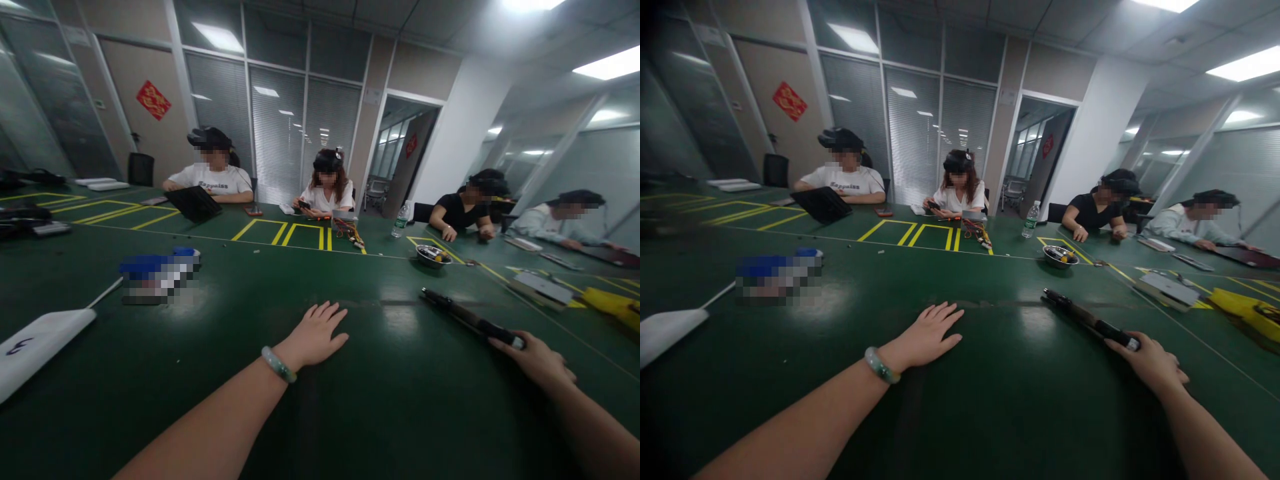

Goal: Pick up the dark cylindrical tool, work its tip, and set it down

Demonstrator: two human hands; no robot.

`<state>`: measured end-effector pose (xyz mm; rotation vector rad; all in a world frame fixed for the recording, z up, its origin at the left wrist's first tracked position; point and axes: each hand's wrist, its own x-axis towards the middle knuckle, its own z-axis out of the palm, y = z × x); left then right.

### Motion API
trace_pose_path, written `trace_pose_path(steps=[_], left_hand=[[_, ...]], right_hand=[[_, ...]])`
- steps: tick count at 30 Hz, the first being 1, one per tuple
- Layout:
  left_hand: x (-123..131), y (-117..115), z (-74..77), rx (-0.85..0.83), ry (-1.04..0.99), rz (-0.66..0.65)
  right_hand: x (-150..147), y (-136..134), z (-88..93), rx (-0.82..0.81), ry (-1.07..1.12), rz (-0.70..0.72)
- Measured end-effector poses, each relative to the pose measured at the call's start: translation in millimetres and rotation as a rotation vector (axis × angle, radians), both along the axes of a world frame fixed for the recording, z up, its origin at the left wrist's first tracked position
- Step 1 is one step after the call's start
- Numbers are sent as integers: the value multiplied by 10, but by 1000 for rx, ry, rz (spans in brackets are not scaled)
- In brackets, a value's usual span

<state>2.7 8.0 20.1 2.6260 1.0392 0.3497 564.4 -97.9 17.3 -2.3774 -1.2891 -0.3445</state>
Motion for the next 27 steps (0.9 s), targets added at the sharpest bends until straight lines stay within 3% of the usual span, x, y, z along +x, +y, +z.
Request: trace_pose_path(steps=[3, 6, 10, 14, 17, 20, 23, 25, 27], left_hand=[[-4, 10, -13, 3, -14, 16], [1, 1, 20, 15, -29, 13], [55, -24, 99, 156, -82, 24], [101, -33, 142, 341, -134, 126], [86, -10, 112, 394, -112, 180], [56, 22, 54, 405, -74, 217], [38, 40, 22, 413, -72, 236], [35, 42, 29, 415, -81, 240], [34, 41, 50, 409, -93, 243]], right_hand=[[-329, 254, 190, -94, 57, 35], [-924, 575, 286, -127, 58, 174], [-2057, 932, 236, -123, 94, 396], [-3234, 1107, 115, -130, 197, 567], [-3824, 1170, 65, -161, 216, 692], [-4043, 1161, 106, -219, 216, 816], [-3975, 1000, 256, -190, 163, 882], [-3863, 809, 377, -181, 45, 761], [-3760, 595, 465, -266, -68, 522]])
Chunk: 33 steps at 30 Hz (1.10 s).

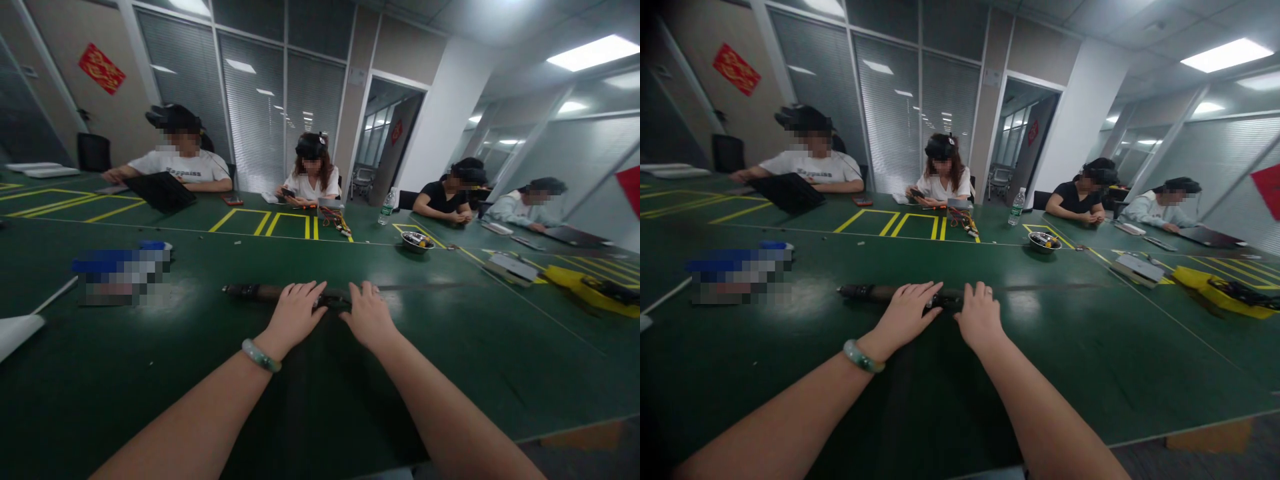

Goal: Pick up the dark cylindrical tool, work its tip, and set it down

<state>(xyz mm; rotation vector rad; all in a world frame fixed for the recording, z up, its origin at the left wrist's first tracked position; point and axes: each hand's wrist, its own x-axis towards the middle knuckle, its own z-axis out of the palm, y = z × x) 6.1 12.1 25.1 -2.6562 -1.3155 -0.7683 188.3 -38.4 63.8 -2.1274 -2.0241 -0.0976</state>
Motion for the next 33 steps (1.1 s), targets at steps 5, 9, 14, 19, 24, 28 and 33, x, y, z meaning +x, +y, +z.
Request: trace_pose_path(steps=[5, 9, 14, 19, 24, 28, 33], left_hand=[[-2, -12, 57, -32, -28, -8], [-2, -32, 94, -57, -17, 2], [-4, -55, 133, -90, -7, -14], [-2, -58, 133, -67, -12, -19], [9, -35, 119, -66, -23, -33], [19, -26, 111, -68, -31, -30], [31, -34, 126, -83, -22, -20]], right_hand=[[125, -303, -38, -246, -130, -219], [297, -116, -121, -153, -131, -152], [741, 339, -137, 59, -81, -23], [917, 462, -197, 110, 13, 173], [780, 309, -161, 135, 62, 236], [597, 212, -129, 9, 147, 276], [352, 136, -162, 12, 247, 237]])
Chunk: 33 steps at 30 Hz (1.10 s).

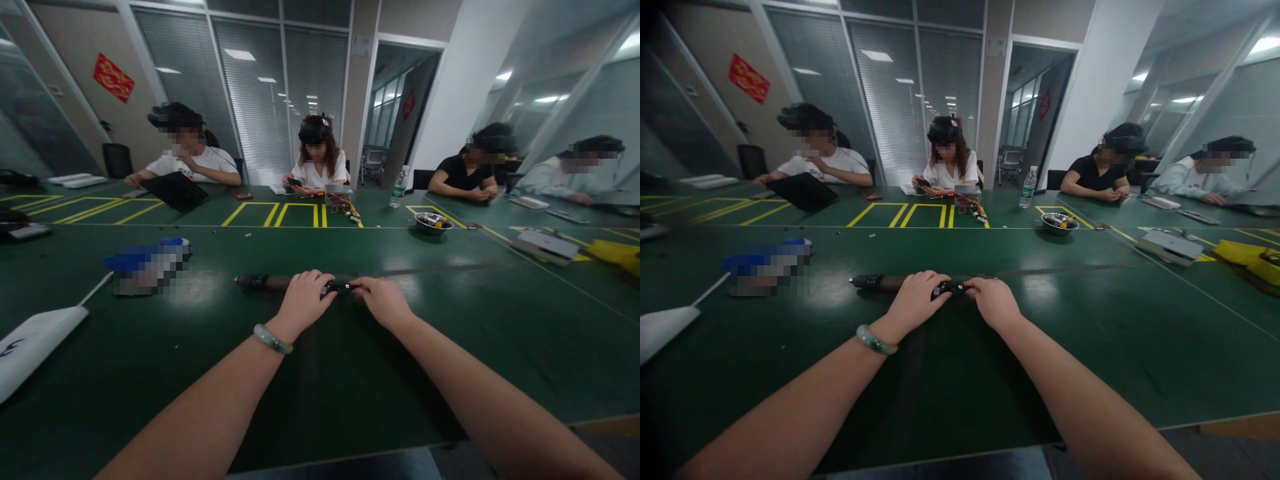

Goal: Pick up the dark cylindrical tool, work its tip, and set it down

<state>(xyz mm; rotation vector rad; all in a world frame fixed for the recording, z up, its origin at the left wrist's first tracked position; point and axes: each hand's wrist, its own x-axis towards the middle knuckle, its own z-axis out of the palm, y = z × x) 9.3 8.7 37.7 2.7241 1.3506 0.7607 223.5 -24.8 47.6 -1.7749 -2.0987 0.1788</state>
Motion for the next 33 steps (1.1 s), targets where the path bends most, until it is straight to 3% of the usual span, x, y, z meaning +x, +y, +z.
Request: trace_pose_path(steps=[9, 17, 25, 33], left_hand=[[-9, -74, 64, 3, 58, -30], [26, -71, 59, -27, 62, 24], [91, -95, 36, 18, 52, 93], [91, -109, 66, 18, 60, 108]], right_hand=[[-164, -58, -60, 81, -105, 82], [-258, -72, -59, 50, -150, -33], [-291, -54, -91, 44, -64, -82], [-271, -76, -21, 27, 11, -37]])
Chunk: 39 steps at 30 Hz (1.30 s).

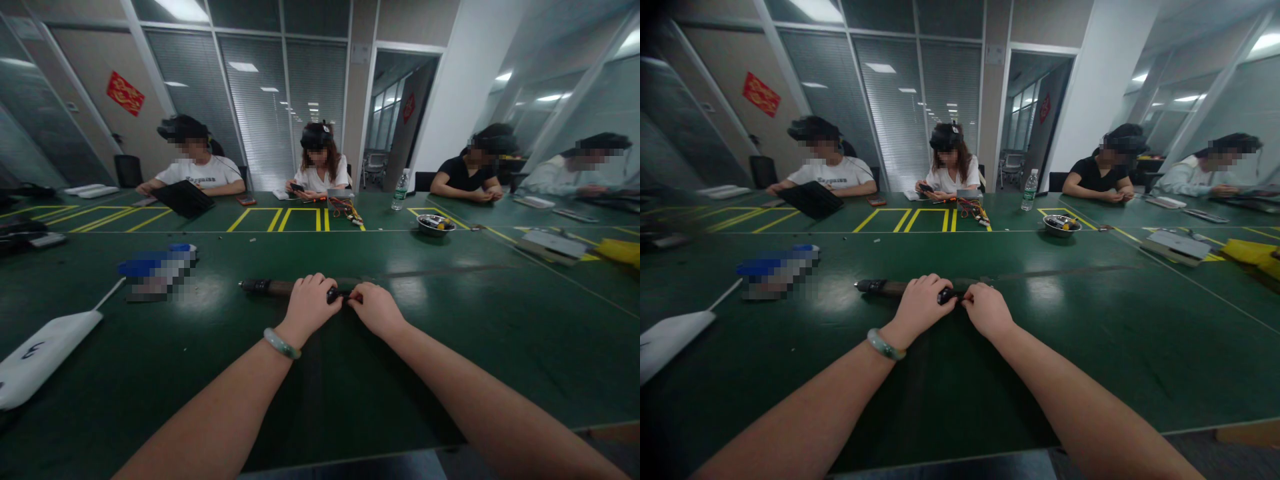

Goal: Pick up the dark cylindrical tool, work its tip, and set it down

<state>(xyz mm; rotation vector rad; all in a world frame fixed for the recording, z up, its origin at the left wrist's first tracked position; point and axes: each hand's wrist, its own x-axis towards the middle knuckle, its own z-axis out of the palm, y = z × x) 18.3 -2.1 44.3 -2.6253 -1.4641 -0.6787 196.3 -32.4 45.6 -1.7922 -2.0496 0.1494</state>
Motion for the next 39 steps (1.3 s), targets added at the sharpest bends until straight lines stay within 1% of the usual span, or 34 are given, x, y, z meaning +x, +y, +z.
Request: trace_pose_path(steps=[3, 8, 10, 15, 22, 27, 31, 36, 39], left_hand=[[-28, 18, 8, -9, -13, -23], [-50, 42, -1, -34, -32, -159], [-38, 45, -15, -50, -39, -181], [18, 30, -34, -58, -73, -134], [108, -22, 17, -48, -54, -55], [109, -18, 22, -47, -56, -52], [102, -8, 9, -29, -68, -63], [101, -8, 15, -31, -82, -76], [95, -14, 26, -47, -76, -70]], right_hand=[[8, -3, -6, 21, -1, 17], [22, 10, -22, 54, -49, 24], [19, 20, -27, 65, -64, 22], [-23, 25, -34, 86, -95, 17], [-33, 33, -42, 89, -85, 17], [-10, 45, -43, 72, -49, 42], [-11, 72, -53, 82, -26, 26], [-8, 113, -69, 56, -88, 2], [-5, 127, -83, 38, -126, 24]])
